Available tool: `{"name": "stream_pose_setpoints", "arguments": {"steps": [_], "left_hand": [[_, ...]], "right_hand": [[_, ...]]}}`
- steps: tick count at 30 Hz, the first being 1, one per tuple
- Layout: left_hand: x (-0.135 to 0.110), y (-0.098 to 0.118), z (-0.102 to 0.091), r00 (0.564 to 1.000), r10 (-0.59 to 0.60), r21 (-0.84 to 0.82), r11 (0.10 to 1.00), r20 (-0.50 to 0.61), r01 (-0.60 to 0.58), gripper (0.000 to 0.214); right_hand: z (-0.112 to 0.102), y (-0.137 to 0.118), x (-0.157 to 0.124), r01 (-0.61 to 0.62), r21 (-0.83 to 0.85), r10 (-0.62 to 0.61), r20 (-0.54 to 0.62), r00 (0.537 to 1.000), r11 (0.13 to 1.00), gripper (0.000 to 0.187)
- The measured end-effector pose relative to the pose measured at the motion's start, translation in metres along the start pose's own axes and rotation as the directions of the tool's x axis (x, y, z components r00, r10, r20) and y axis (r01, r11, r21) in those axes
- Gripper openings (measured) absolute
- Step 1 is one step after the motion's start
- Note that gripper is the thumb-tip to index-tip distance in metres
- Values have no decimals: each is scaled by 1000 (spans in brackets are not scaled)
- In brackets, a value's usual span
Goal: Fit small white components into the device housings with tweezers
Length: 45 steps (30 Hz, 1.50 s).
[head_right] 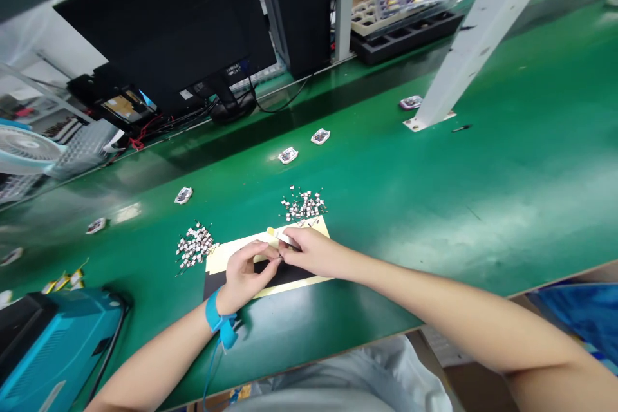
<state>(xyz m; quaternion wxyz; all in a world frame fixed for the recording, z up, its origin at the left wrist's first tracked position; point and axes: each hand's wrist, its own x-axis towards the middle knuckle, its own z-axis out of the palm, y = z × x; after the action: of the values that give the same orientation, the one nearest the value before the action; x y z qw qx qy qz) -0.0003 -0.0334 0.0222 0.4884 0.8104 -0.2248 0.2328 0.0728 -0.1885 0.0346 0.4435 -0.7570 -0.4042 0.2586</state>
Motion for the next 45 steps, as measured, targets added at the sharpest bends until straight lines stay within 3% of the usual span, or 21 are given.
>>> {"name": "stream_pose_setpoints", "arguments": {"steps": [11,21,37,45], "left_hand": [[2,-1,-4,999,29,76,997,37,-32,16],[9,-8,-7,990,-139,171,976,-1,137,22],[9,-6,-5,995,-26,146,989,96,11,24],[11,-6,-9,989,-1,220,975,145,-31,18]], "right_hand": [[-1,-3,-2,69,-85,-69,-1,998,994,23],[-10,4,2,-79,-50,76,-68,995,996,21],[-11,1,4,-200,14,200,9,980,980,21],[-12,-4,2,-192,223,180,70,981,956,28]]}}
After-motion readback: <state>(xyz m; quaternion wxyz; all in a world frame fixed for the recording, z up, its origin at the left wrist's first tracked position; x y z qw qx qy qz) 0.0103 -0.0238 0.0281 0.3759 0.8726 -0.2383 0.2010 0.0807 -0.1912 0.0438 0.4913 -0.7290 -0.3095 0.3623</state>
